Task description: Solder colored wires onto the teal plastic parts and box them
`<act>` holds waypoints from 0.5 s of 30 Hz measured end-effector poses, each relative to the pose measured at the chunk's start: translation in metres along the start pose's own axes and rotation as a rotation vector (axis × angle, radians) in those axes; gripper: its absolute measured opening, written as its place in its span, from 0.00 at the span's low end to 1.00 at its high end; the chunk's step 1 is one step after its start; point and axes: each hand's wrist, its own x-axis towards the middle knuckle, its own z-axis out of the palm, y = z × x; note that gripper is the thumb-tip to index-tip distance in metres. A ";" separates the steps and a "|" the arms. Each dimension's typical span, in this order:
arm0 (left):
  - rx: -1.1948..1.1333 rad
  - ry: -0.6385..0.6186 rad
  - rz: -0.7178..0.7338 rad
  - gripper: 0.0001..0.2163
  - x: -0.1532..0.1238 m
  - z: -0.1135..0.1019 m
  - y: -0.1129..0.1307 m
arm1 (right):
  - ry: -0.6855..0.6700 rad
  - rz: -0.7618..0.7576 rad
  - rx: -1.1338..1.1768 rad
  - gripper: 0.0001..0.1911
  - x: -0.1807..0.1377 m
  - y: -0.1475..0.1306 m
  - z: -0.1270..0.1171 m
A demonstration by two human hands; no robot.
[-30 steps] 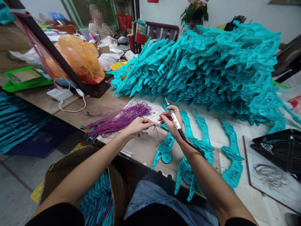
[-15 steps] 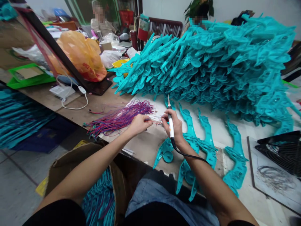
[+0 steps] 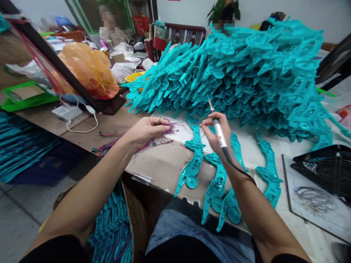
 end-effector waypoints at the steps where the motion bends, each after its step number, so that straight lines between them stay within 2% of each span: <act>1: -0.091 -0.027 -0.009 0.14 -0.007 0.006 0.004 | -0.036 0.041 0.108 0.20 -0.002 -0.004 -0.007; 4: -0.217 -0.112 0.001 0.12 -0.019 0.023 0.016 | -0.198 0.176 0.396 0.25 -0.013 -0.014 -0.012; 8: -0.254 -0.163 0.031 0.11 -0.022 0.040 0.027 | -0.415 0.358 0.696 0.27 -0.037 -0.027 0.001; 11: -0.310 -0.102 0.040 0.12 -0.020 0.042 0.023 | -0.380 0.468 0.712 0.22 -0.054 -0.037 -0.006; 13: -0.375 -0.045 0.031 0.11 -0.019 0.040 0.013 | -0.290 0.479 0.673 0.20 -0.061 -0.043 -0.021; 15: -0.452 -0.023 0.005 0.11 -0.020 0.037 0.000 | -0.261 0.478 0.628 0.18 -0.064 -0.046 -0.039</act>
